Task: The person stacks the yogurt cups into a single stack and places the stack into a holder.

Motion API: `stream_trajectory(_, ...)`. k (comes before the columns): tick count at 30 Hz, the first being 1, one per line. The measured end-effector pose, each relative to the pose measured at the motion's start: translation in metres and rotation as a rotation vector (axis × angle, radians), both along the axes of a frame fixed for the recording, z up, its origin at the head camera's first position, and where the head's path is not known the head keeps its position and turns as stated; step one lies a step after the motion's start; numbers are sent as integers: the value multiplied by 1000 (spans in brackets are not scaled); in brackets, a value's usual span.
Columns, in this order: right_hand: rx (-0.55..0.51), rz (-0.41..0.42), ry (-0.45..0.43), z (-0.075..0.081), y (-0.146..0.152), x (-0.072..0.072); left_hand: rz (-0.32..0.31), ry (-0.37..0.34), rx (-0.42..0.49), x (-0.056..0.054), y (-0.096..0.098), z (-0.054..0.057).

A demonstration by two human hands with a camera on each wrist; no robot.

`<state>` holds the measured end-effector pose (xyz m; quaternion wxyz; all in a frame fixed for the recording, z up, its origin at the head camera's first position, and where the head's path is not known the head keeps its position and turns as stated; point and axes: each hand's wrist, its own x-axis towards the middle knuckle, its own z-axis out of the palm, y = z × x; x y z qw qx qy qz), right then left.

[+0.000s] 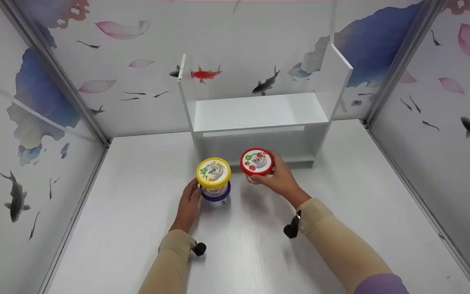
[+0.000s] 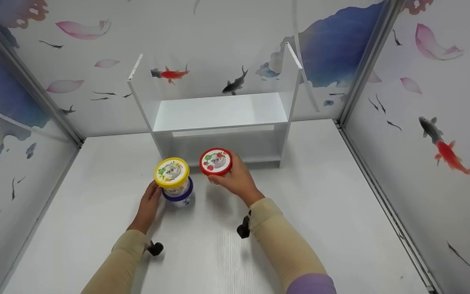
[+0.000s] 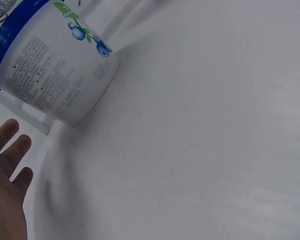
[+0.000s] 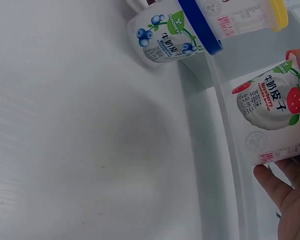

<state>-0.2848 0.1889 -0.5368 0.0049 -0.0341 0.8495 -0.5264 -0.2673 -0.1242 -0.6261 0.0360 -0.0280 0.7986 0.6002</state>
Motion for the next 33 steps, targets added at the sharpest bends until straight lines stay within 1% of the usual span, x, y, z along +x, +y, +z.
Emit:
stream_trajectory(4,3,-6,21,12,-1,0,-4,-13,-38,1,-1,-3)
stream_trajectory(9,-14,6,55,24,-3,-1,-6,-18,-85,4,-2,-6)
stream_trajectory(14,-30,33,76,39,-6,-3,-22,-2,-164,4,-3,-4)
stream_trajectory(18,-38,44,83,52,-9,-4,-35,32,-238,1,-5,-1)
stream_trajectory(22,-26,52,95,63,-13,-6,-60,65,-289,-2,-7,1)
stream_trajectory(25,-26,62,106,68,-18,-6,-76,90,-315,-2,-8,1)
stream_trajectory(28,-29,79,113,72,-25,-8,-77,110,-336,-2,-9,0)
stream_trajectory(33,-50,121,137,75,-35,-10,-79,114,-351,-3,-9,-1)
